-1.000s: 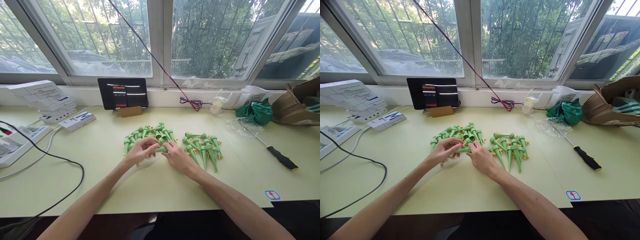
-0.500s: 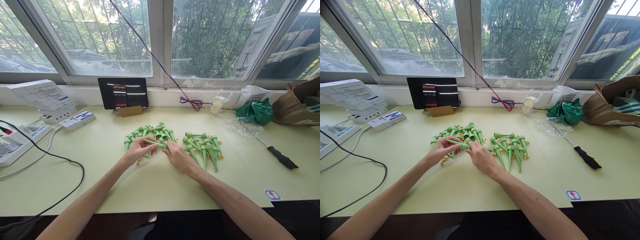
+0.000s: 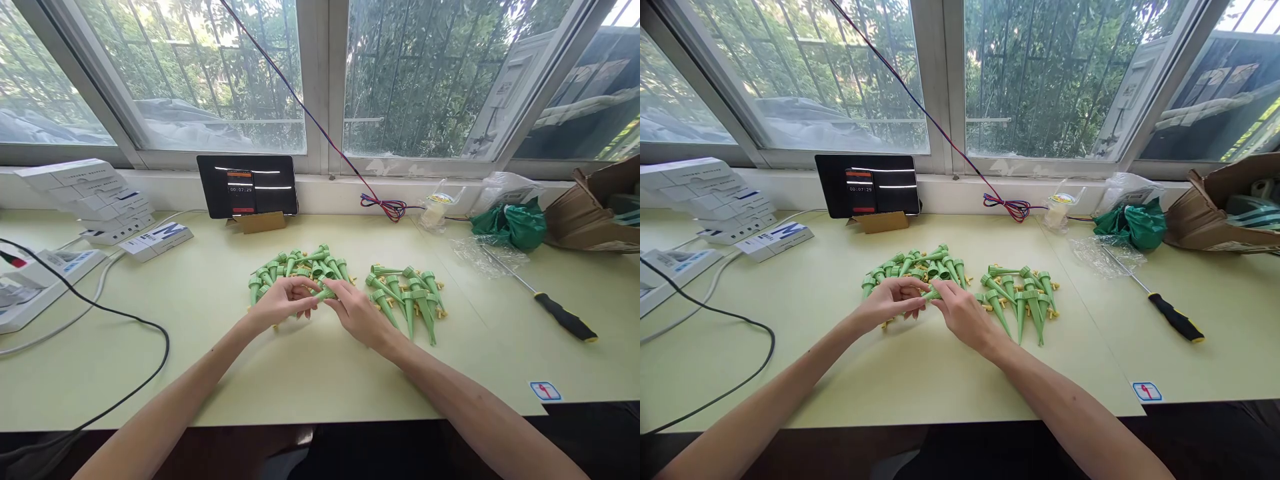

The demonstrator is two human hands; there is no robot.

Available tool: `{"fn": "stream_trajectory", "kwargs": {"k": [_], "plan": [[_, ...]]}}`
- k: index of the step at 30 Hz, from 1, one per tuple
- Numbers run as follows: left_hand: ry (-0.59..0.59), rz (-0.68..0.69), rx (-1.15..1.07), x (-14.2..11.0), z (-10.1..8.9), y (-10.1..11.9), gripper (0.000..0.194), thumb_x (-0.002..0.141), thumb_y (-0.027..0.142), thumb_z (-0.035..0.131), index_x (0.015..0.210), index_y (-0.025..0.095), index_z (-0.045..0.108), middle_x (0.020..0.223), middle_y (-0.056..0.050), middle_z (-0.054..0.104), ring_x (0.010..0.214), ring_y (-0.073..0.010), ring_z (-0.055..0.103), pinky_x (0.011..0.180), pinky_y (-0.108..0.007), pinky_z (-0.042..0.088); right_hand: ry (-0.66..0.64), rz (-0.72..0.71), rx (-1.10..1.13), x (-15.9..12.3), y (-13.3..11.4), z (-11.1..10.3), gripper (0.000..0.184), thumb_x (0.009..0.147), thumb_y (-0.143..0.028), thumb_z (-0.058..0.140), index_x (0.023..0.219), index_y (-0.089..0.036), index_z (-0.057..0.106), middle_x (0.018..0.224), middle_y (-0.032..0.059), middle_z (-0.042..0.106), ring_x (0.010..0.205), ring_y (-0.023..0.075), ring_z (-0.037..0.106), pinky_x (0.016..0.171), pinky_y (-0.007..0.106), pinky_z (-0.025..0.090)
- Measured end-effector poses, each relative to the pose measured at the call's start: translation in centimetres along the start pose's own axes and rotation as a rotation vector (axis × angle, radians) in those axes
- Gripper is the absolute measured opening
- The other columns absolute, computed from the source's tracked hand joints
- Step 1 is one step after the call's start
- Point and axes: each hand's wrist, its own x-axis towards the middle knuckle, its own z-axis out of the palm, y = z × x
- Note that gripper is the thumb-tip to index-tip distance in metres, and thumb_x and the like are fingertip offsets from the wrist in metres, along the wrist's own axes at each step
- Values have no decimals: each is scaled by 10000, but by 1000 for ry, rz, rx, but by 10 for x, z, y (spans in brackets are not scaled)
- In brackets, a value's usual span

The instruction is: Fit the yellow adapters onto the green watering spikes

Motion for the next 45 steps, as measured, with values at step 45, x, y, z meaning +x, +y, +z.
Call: {"fn": "stream_trajectory", "kwargs": {"k": [45], "plan": [[157,-3,-86,2,2,-3,477,834,474,693,1222,214,596,638,2,617,616,-146,584,452,-197,271,-184,366,-493,22,36,-18,438,811,0,454,1193,-130,626,1070,130,694,1070,257,591,924,331,316]]}}
